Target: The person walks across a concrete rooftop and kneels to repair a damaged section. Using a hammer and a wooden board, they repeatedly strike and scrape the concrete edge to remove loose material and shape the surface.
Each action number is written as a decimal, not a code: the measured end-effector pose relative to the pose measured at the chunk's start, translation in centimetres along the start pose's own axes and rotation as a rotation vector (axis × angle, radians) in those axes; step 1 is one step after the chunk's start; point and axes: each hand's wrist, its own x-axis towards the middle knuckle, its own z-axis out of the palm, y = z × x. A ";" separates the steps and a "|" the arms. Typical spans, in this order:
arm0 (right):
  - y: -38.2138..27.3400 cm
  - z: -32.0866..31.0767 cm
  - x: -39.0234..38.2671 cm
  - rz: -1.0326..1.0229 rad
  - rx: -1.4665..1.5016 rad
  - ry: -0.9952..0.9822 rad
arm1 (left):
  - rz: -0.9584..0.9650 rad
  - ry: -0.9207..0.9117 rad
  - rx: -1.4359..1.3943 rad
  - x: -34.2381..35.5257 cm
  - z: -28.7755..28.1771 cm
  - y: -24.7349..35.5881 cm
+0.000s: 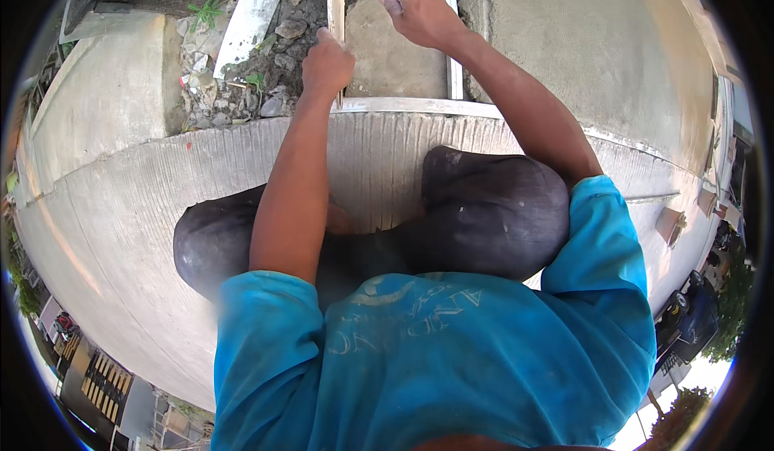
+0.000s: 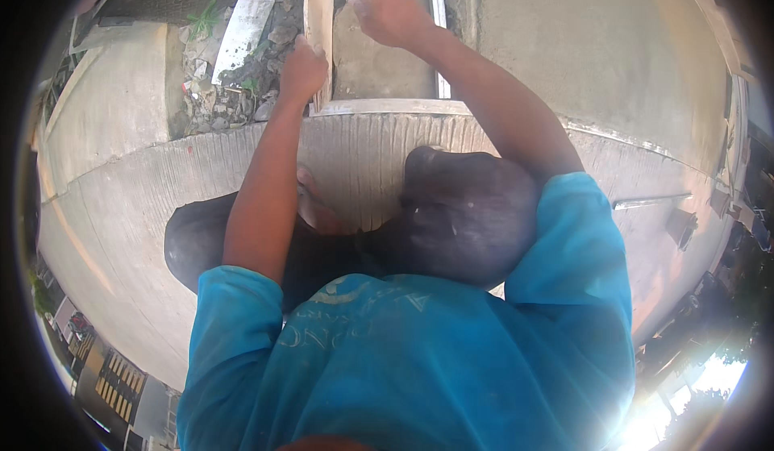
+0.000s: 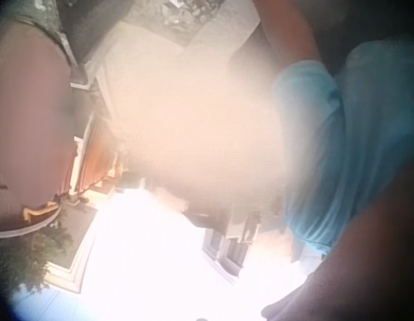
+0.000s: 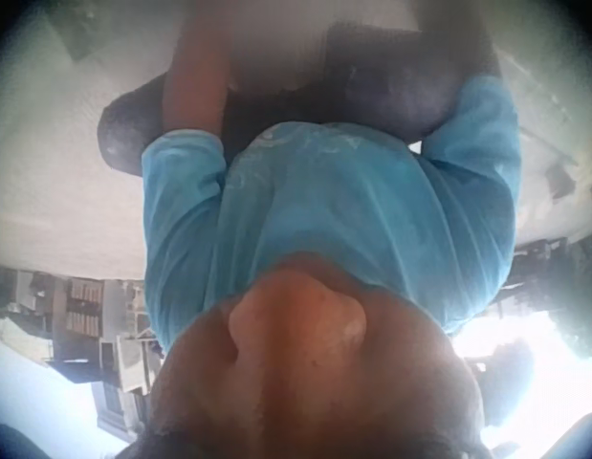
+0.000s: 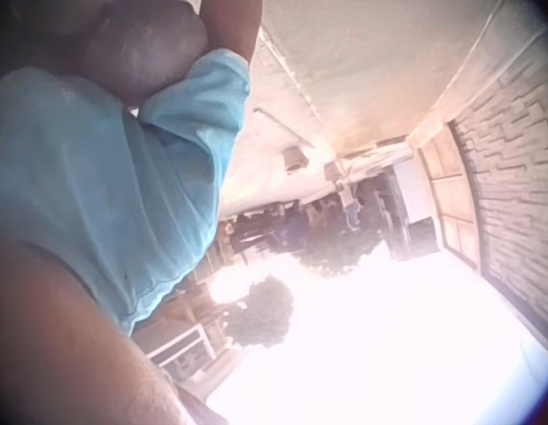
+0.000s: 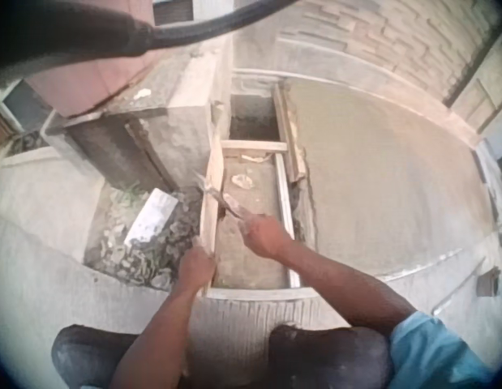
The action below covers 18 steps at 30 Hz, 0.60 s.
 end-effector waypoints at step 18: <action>-3.0 -3.2 -1.7 0.093 0.234 0.017 | 0.063 0.054 0.056 1.4 0.8 -1.4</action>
